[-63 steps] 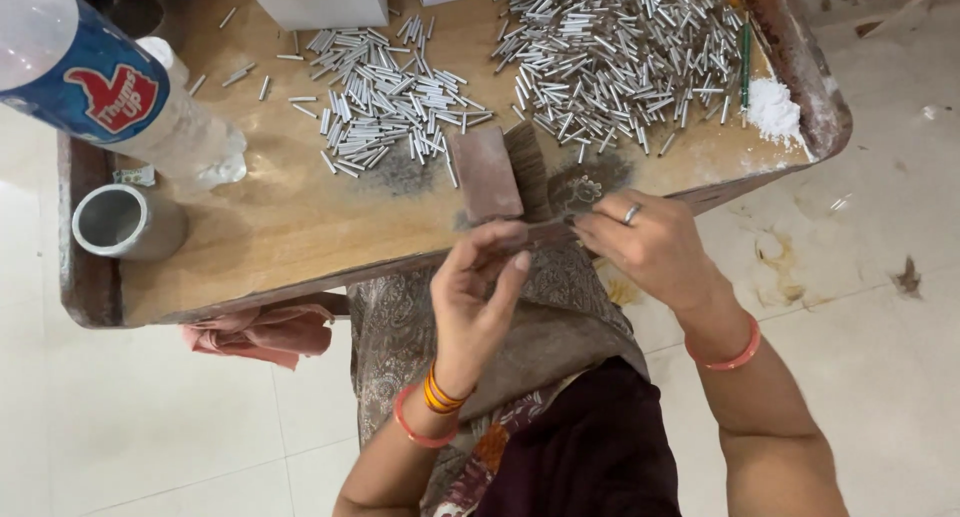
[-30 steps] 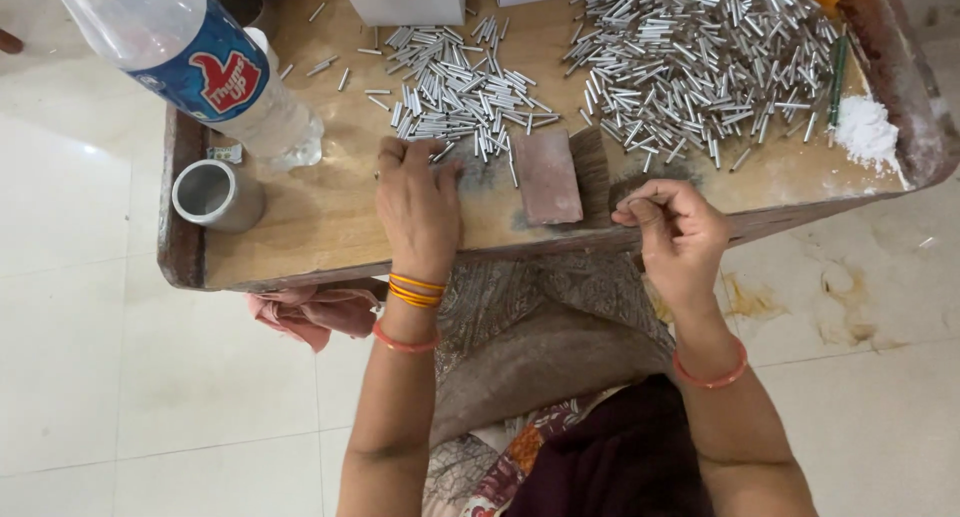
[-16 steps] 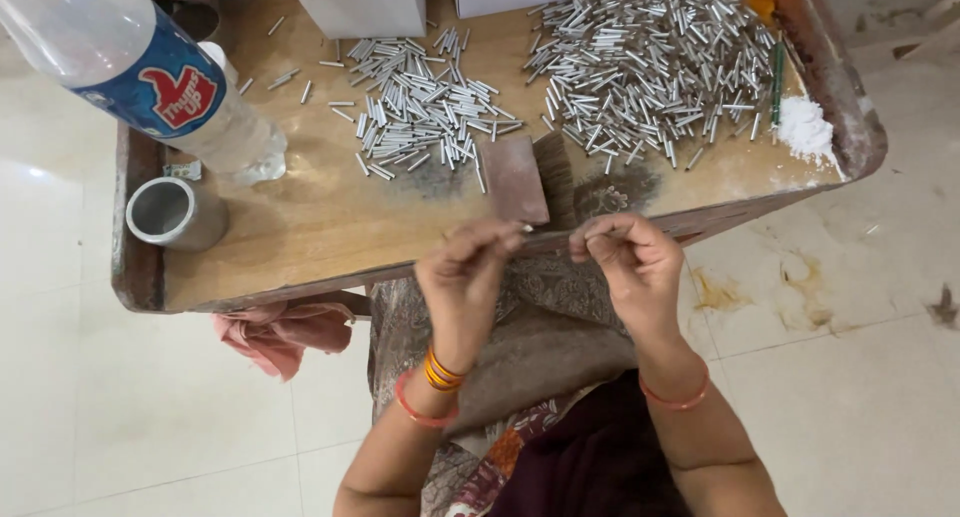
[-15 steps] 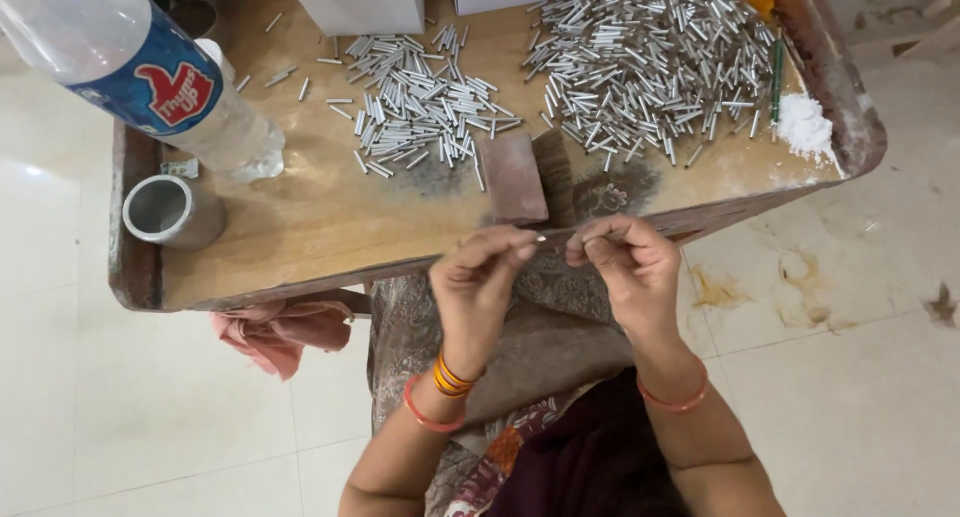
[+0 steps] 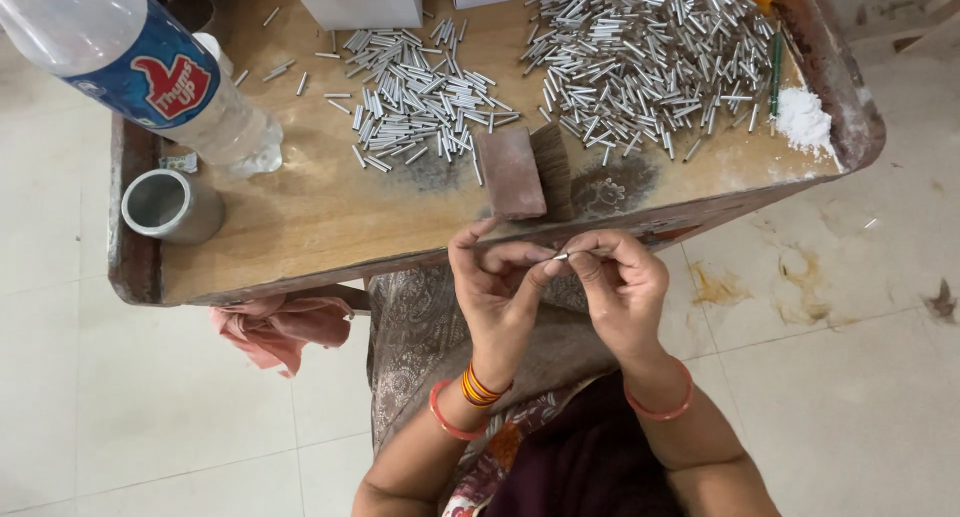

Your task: The person sits at a wooden table and repeatedly picks up small metal pins and a small white cylindrical piece. They insert the white piece into the metal pin and then place the assembled item onto a rectangular block on the table. The table is covered with many loose metal pins and a pile of white powder.

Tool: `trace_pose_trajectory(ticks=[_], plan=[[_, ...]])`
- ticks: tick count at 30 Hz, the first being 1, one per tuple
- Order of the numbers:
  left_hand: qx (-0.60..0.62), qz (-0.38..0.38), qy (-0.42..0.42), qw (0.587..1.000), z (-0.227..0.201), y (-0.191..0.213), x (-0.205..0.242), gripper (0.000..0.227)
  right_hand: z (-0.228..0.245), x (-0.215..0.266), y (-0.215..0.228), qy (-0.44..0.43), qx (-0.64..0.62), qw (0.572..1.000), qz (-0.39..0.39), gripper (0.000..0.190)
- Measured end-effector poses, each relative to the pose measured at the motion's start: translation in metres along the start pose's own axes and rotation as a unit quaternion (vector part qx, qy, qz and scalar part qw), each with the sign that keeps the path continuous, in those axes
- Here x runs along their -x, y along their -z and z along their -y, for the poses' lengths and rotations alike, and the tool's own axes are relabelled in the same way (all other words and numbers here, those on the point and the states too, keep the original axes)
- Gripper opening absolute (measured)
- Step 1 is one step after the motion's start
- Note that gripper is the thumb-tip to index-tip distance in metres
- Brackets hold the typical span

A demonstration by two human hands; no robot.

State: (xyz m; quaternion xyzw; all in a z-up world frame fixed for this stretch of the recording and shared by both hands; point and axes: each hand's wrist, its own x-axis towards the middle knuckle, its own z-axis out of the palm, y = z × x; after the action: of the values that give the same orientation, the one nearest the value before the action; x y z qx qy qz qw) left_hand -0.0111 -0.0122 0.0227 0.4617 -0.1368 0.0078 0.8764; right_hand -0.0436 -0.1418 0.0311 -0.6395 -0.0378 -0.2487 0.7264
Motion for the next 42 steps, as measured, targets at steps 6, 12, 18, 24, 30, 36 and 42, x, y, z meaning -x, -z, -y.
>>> trace_pose_trajectory(ticks=[6, 12, 18, 24, 30, 36, 42], plan=[[-0.120, -0.008, -0.082, 0.989, 0.004, 0.003, 0.004, 0.060, 0.011, -0.006, 0.010, 0.031, 0.240, 0.970, -0.022, 0.010], [-0.252, -0.013, -0.129, 0.959, 0.007, 0.017, 0.001, 0.057, 0.048, -0.039, 0.006, 0.045, 0.172, 0.972, 0.152, 0.021], [-0.204, -0.005, -0.098, 0.974, 0.006, 0.020, 0.002, 0.057, 0.042, -0.034, 0.001, 0.049, 0.269, 0.949, 0.157, 0.021], [-0.128, -0.005, -0.052, 0.990, -0.005, 0.021, 0.000, 0.064, 0.044, -0.035, -0.002, 0.000, 0.212, 0.960, 0.180, 0.019], [-0.021, 0.000, 0.000, 1.000, -0.010, 0.021, -0.002, 0.067, 0.046, -0.033, -0.003, 0.016, 0.190, 0.964, 0.186, 0.020], [-0.009, -0.008, -0.002, 1.000, -0.010, 0.019, 0.000, 0.066, 0.043, -0.031, -0.003, 0.056, 0.227, 0.956, 0.176, 0.022], [-0.245, 0.020, -0.101, 0.964, 0.002, 0.015, -0.009, 0.047, 0.013, -0.047, 0.017, 0.162, 0.346, 0.910, 0.157, 0.022]])
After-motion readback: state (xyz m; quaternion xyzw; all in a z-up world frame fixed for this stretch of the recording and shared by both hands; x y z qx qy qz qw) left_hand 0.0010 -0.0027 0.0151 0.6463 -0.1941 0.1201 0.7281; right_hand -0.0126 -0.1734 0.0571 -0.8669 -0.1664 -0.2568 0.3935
